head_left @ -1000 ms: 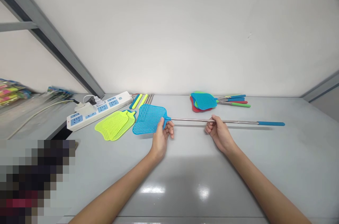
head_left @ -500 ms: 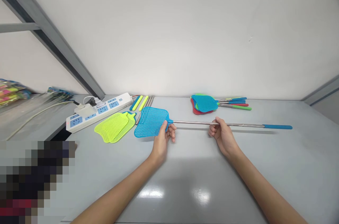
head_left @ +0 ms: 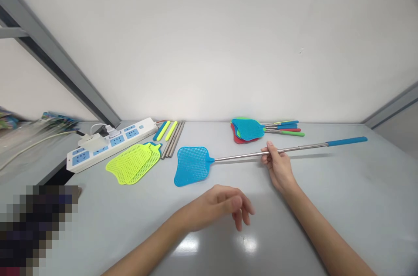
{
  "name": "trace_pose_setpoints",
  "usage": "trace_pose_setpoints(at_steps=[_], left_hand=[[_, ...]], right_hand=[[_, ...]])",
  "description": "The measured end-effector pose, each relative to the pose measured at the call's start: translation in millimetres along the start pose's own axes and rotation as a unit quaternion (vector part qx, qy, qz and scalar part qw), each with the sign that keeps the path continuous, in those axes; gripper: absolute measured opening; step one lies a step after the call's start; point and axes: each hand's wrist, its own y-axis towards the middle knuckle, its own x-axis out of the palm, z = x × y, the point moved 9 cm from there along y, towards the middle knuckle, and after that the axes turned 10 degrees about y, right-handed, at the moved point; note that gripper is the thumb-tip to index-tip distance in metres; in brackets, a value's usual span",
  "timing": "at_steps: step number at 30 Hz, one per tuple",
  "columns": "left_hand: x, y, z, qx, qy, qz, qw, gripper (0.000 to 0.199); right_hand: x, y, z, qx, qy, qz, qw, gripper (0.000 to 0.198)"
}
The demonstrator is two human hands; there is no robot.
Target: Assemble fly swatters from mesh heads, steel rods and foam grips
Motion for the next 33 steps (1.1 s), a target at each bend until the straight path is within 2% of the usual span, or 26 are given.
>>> trace_pose_setpoints(at_steps=[2,3,5,7,8,9,11,15,19,21,24,28,33], left_hand=[[-5.8,-4.5,8.3,0.004,0.008,0.008,1.000,0.027],[-14.0,-5.5,11.0,0.011,0.021,0.036,0.999,0.025],[-38.3,-7.9,13.1,0.023,0.083,0.132,0.987,0.022],[-62.9,-13.5,14.5,0.030,0.202,0.239,0.949,0.021],[-70.7,-16.4,15.9,0.033,0.274,0.276,0.921,0.022],[-73.9,-17.4,15.3,0.031,0.340,0.288,0.895,0.026],[-72.7,-16.0,9.9,0.019,0.434,0.272,0.859,0.032],[-56.9,-10.1,1.1,0.011,0.520,0.209,0.828,0.017],[-48.7,-5.3,2.1,0.004,0.581,0.199,0.789,0.020],[-49.0,-3.8,3.5,0.008,0.601,0.203,0.773,0.021],[-51.2,-2.3,1.4,0.010,0.603,0.199,0.772,0.023],[-47.8,-0.4,-9.2,-0.006,0.580,0.160,0.799,0.029],[-39.9,0.6,-15.1,-0.002,0.543,0.146,0.827,0.029]], right_hand=[[-1.8,1.5,0.4,0.004,0.006,0.000,1.000,0.027],[-2.2,2.1,0.7,0.007,0.009,-0.002,1.000,0.029],[-2.3,2.9,1.2,0.012,0.013,-0.010,1.000,0.033],[-2.3,3.2,1.4,0.014,0.016,-0.017,1.000,0.037],[-2.3,3.1,1.4,0.015,0.020,-0.019,1.000,0.038],[-2.5,2.9,1.4,0.016,0.023,-0.019,0.999,0.039],[-2.7,2.4,1.6,0.022,0.033,-0.018,0.999,0.040],[-2.1,1.5,2.4,0.039,0.050,-0.015,0.998,0.041],[-2.3,2.9,1.1,0.053,0.093,-0.003,0.994,0.038],[1.6,4.0,2.6,0.079,0.141,-0.020,0.987,0.035],[11.0,3.7,6.4,0.137,0.230,-0.061,0.961,0.035],[15.3,2.1,6.1,0.161,0.310,-0.086,0.933,0.038],[12.3,-0.9,7.1,0.149,0.315,-0.084,0.933,0.043]])
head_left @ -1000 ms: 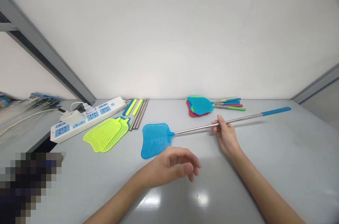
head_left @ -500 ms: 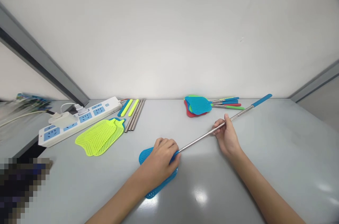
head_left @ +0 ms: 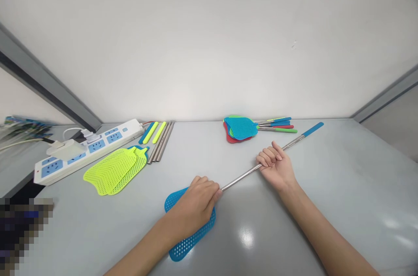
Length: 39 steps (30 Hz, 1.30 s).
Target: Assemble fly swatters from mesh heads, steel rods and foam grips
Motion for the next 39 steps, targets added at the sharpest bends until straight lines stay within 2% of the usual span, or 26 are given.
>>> trace_pose_setpoints(at_steps=[5,9,17,39], left_hand=[[4.8,0.9,3.4,0.011,0.004,-0.014,1.000,0.030],[6.0,1.6,1.3,-0.008,-0.004,-0.012,1.000,0.030],[7.9,-0.4,2.5,-0.042,-0.044,-0.023,0.998,0.031],[2.2,0.2,-0.8,-0.070,-0.062,-0.044,0.995,0.033]], right_hand=[[-3.6,-2.0,1.0,-0.014,0.001,-0.001,1.000,0.045],[-5.4,-2.8,0.2,-0.023,-0.001,-0.002,1.000,0.045],[-2.9,-3.4,6.3,0.007,0.101,-0.019,0.995,0.045],[2.6,-7.5,18.7,0.015,0.154,-0.025,0.988,0.046]])
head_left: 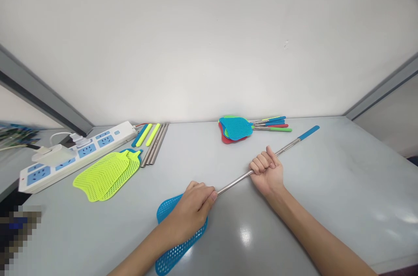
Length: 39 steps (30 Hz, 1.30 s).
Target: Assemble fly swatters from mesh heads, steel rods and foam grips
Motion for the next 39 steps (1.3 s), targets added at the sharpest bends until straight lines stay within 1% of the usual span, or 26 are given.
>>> trace_pose_setpoints(at_steps=[8,15,18,22,28,32,39], left_hand=[[-0.6,-0.4,-0.1,-0.009,0.014,0.010,1.000,0.032],[1.7,1.4,0.6,0.006,0.019,0.016,1.000,0.032],[1.1,2.7,1.9,0.021,0.021,0.024,0.999,0.031],[-3.6,4.7,4.5,0.045,0.047,0.044,0.997,0.030],[-6.1,7.0,1.7,0.048,0.078,0.060,0.994,0.028],[-6.3,7.8,0.2,0.044,0.100,0.060,0.992,0.029],[-7.6,9.1,1.0,0.042,0.116,0.055,0.991,0.031]], right_hand=[[-5.3,-1.8,4.9,0.001,-0.018,0.013,1.000,0.046],[-5.1,-8.3,16.2,-0.003,-0.046,0.023,0.999,0.046],[-1.8,-11.4,19.9,-0.001,-0.050,0.024,0.998,0.047],[7.0,-12.2,18.4,0.003,-0.068,0.008,0.998,0.045],[11.3,-8.8,17.2,0.022,-0.086,-0.003,0.996,0.041],[12.3,-6.5,17.5,0.031,-0.077,-0.014,0.996,0.036],[16.9,-4.5,17.5,0.059,-0.031,-0.025,0.997,0.029]])
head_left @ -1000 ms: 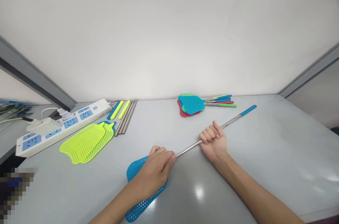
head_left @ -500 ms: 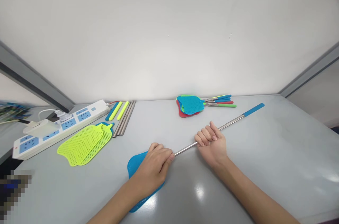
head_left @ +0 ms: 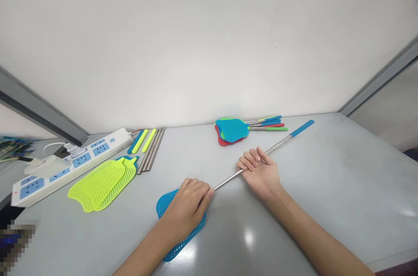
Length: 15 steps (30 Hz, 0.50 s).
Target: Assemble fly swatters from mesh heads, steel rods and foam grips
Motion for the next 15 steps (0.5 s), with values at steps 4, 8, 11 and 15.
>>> trace_pose_setpoints(at_steps=[4,8,11,15], left_hand=[[-0.7,-0.8,2.0,0.006,-0.005,-0.006,1.000,0.028],[0.2,-2.3,7.6,0.022,-0.008,-0.013,1.000,0.030],[2.0,-3.5,14.2,0.051,-0.025,-0.021,0.998,0.031],[2.6,-5.5,14.6,0.052,-0.038,-0.017,0.998,0.031]], right_hand=[[1.6,0.4,-2.5,0.003,-0.026,-0.002,1.000,0.027],[5.5,-0.9,-5.2,0.010,-0.051,-0.017,0.999,0.017],[8.4,-2.1,-4.2,0.030,-0.058,-0.027,0.997,0.014],[5.5,-1.2,1.5,0.073,-0.071,-0.020,0.995,0.037]])
